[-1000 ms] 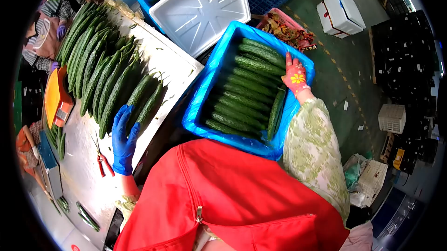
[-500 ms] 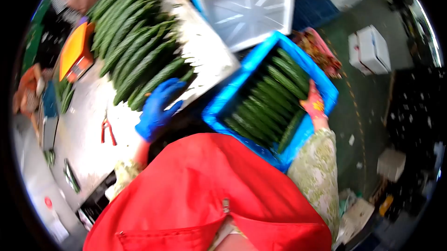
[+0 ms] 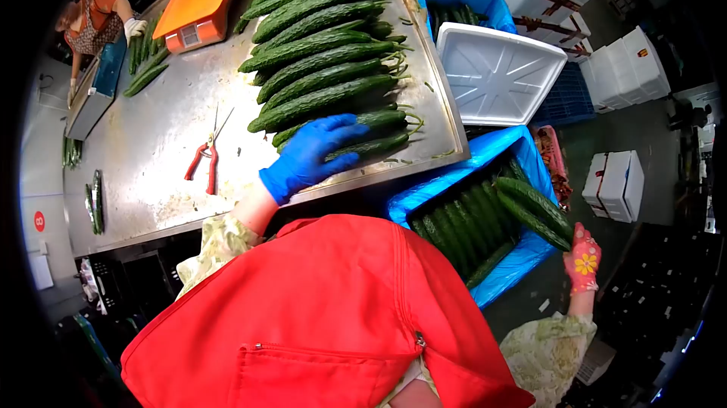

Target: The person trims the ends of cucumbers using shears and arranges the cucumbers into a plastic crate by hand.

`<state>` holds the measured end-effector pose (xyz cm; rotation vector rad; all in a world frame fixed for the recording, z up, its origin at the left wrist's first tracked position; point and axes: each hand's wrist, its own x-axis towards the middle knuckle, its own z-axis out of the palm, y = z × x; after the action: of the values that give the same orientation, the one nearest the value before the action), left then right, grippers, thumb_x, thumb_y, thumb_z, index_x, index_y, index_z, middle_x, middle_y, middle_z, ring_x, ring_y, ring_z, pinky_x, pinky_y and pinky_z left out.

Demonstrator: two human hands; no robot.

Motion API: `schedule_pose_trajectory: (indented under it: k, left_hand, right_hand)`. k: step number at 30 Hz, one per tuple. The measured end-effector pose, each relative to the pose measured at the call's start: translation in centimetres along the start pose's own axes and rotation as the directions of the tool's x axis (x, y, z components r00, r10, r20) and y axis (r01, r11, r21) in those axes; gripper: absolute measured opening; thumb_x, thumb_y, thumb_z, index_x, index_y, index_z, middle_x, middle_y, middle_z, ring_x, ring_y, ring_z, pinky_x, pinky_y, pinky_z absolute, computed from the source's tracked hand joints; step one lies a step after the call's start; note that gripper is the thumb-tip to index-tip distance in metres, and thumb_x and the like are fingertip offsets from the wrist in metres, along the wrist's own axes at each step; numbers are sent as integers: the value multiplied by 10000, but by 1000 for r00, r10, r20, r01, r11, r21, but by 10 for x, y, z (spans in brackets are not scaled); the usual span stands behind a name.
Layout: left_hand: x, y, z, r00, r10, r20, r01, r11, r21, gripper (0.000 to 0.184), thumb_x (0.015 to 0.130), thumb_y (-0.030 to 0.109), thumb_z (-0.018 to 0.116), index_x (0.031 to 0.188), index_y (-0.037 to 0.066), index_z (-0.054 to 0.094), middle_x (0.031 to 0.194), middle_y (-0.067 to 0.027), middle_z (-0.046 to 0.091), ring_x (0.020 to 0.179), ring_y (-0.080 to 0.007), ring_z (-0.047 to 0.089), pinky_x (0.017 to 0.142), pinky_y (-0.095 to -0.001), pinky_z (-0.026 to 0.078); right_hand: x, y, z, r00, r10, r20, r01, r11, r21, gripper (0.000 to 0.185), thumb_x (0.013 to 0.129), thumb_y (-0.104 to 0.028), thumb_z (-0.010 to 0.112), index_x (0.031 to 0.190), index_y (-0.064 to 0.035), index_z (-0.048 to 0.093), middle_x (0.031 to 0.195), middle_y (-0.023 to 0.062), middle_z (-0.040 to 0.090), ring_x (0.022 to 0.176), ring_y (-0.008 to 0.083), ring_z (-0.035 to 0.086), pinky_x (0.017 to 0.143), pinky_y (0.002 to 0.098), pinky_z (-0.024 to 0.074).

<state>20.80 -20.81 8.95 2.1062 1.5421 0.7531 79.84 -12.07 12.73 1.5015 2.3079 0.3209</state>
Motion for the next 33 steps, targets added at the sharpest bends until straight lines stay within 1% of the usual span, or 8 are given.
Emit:
schedule_pose_trajectory:
  k: [4, 10, 13, 17, 21, 26, 29, 33]
  left_hand:
    - [-30, -38, -42, 945, -135, -298, 140, 990, -4, 430, 847, 216, 685, 1242, 77, 589, 1276, -179, 554, 1183, -341, 531, 1009, -386, 415]
    - [-53, -61, -100, 750, -279, -600, 148, 954, -259, 407, 871, 111, 643, 1268, 53, 572, 1283, -119, 581, 1206, -234, 527, 1045, -354, 380]
    - [-49, -49, -122, 724, -149, -674, 70, 987, -143, 534, 831, 176, 685, 1324, 50, 522, 1335, -127, 543, 1266, -269, 479, 1073, -370, 349]
    - [-32, -37, -140, 833, 40, -552, 11, 996, 87, 659, 789, 308, 723, 1366, 89, 493, 1371, -153, 478, 1300, -365, 405, 1096, -440, 296]
    - [-13, -87, -98, 955, -42, -295, 160, 908, 387, 759, 778, 431, 701, 1419, 126, 434, 1435, -188, 385, 1326, -402, 343, 1105, -480, 271]
    - [-6, -109, -88, 946, -61, -318, 158, 945, 288, 743, 804, 432, 676, 1432, 137, 410, 1397, -205, 425, 1274, -410, 400, 1071, -472, 313]
    - [8, -118, -88, 922, -86, -378, 166, 969, 185, 605, 838, 346, 652, 1374, 125, 481, 1244, -192, 542, 1142, -378, 506, 977, -429, 400]
    - [25, -129, -87, 908, -102, -405, 226, 936, 271, 437, 847, 255, 644, 1251, 101, 583, 1038, -154, 607, 973, -346, 554, 849, -413, 453]
  right_hand:
    - [4, -3, -78, 994, -77, -78, 68, 991, -117, 730, 551, -44, 739, 1229, -50, 468, 964, 145, 564, 843, 359, 590, 705, 461, 486]
    - [75, -84, -187, 881, -207, -425, 282, 952, 121, 723, 553, 5, 753, 1225, -51, 491, 1052, 159, 611, 968, 381, 602, 806, 434, 501]
    - [144, -166, -217, 759, -290, -583, 477, 857, 195, 643, 570, -34, 774, 1169, -55, 540, 1002, 159, 642, 923, 362, 632, 815, 413, 514]
    - [238, -265, -220, 568, -496, -657, 731, 671, 125, 678, 554, -33, 746, 1194, -102, 531, 1035, 127, 631, 951, 353, 619, 823, 428, 507]
    - [296, -345, -210, 660, -642, -391, 739, 648, 183, 933, 565, -56, 760, 1408, -108, 365, 1207, 166, 529, 1088, 351, 528, 913, 432, 451]
    - [293, -315, -199, 591, -438, -677, 791, 478, 382, 954, 642, -207, 802, 1458, -161, 312, 1375, 149, 406, 1243, 361, 429, 1044, 421, 357]
    - [253, -278, -180, 782, -151, -604, 547, 631, 551, 812, 708, -178, 759, 1421, -106, 377, 1363, 159, 451, 1247, 362, 439, 1046, 408, 368]
    - [215, -238, -79, 850, 137, -509, 376, 519, 768, 697, 758, -97, 716, 1390, -70, 424, 1344, 180, 491, 1251, 359, 452, 1045, 405, 375]
